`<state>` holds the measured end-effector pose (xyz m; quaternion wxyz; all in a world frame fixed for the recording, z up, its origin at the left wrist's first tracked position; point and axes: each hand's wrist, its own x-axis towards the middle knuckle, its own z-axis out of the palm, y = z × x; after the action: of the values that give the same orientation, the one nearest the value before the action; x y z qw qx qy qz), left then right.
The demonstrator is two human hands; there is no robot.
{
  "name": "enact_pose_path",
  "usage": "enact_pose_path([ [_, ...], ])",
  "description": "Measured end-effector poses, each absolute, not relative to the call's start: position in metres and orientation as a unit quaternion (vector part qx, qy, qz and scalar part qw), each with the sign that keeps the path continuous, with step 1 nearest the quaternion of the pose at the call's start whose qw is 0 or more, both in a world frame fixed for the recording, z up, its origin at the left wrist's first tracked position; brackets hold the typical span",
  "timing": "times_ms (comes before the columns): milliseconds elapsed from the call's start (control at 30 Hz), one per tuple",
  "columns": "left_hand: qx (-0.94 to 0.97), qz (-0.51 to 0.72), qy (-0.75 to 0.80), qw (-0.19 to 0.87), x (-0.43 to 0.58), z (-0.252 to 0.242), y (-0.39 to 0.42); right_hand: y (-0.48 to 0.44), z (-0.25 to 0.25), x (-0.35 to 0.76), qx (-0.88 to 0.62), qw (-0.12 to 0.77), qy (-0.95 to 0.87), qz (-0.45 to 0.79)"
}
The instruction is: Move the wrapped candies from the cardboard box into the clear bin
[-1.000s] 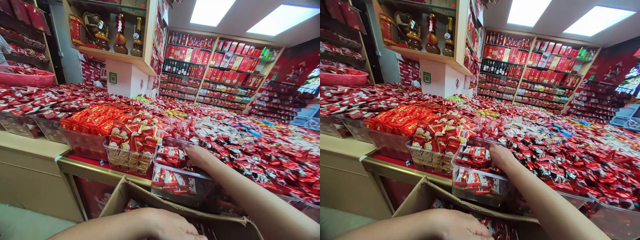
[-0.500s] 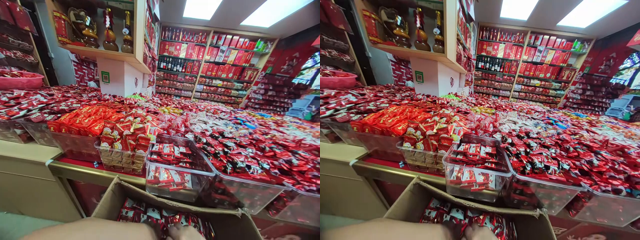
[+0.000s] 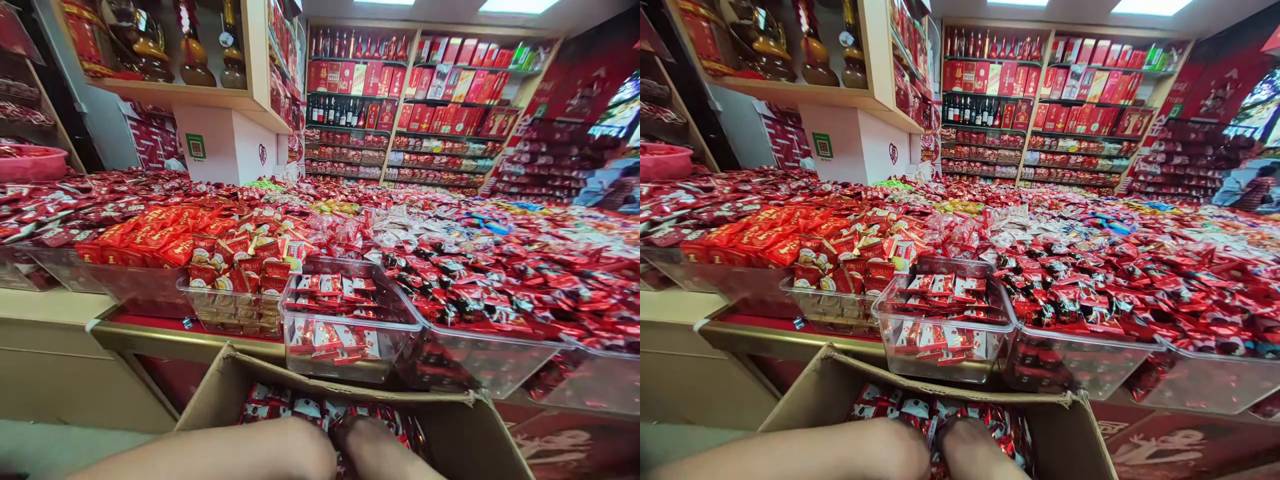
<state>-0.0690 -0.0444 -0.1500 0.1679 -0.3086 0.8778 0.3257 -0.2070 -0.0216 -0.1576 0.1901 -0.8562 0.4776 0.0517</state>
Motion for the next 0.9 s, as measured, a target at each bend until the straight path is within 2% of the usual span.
enact_pose_path([
  [67,-0.316,0.199,0.899,0.227,-0.063,-0.112,-0.049,-0.019,-0.141,-0.214,-0.839,0.214,0.501,0.009],
  [100,-0.336,0.185,0.892,0.240,-0.060,-0.093,-0.051,-0.018,-0.133,-0.217,-0.828,0.228,0.511,-0.015],
  [200,-0.345,0.256,0.870,0.242,-0.055,-0.047,-0.057,-0.012,-0.110,-0.228,-0.800,0.297,0.513,-0.092],
  [267,-0.351,0.296,0.861,0.218,-0.053,-0.034,-0.058,-0.007,-0.096,-0.233,-0.781,0.354,0.496,-0.134],
  [400,-0.325,0.376,0.858,0.130,-0.054,-0.032,-0.052,-0.001,-0.071,-0.237,-0.734,0.461,0.450,-0.217],
  [533,-0.332,0.475,0.815,0.002,-0.058,-0.030,-0.047,-0.001,-0.060,-0.242,-0.707,0.475,0.433,-0.294],
  [600,-0.335,0.543,0.769,-0.038,-0.060,-0.027,-0.046,-0.002,-0.061,-0.246,-0.669,0.514,0.434,-0.316],
  [700,-0.325,0.628,0.705,-0.056,-0.062,-0.023,-0.047,-0.003,-0.063,-0.249,-0.606,0.586,0.416,-0.341],
  [900,-0.323,0.675,0.660,-0.064,-0.064,-0.027,-0.052,-0.001,-0.063,-0.246,-0.548,0.645,0.395,-0.357],
])
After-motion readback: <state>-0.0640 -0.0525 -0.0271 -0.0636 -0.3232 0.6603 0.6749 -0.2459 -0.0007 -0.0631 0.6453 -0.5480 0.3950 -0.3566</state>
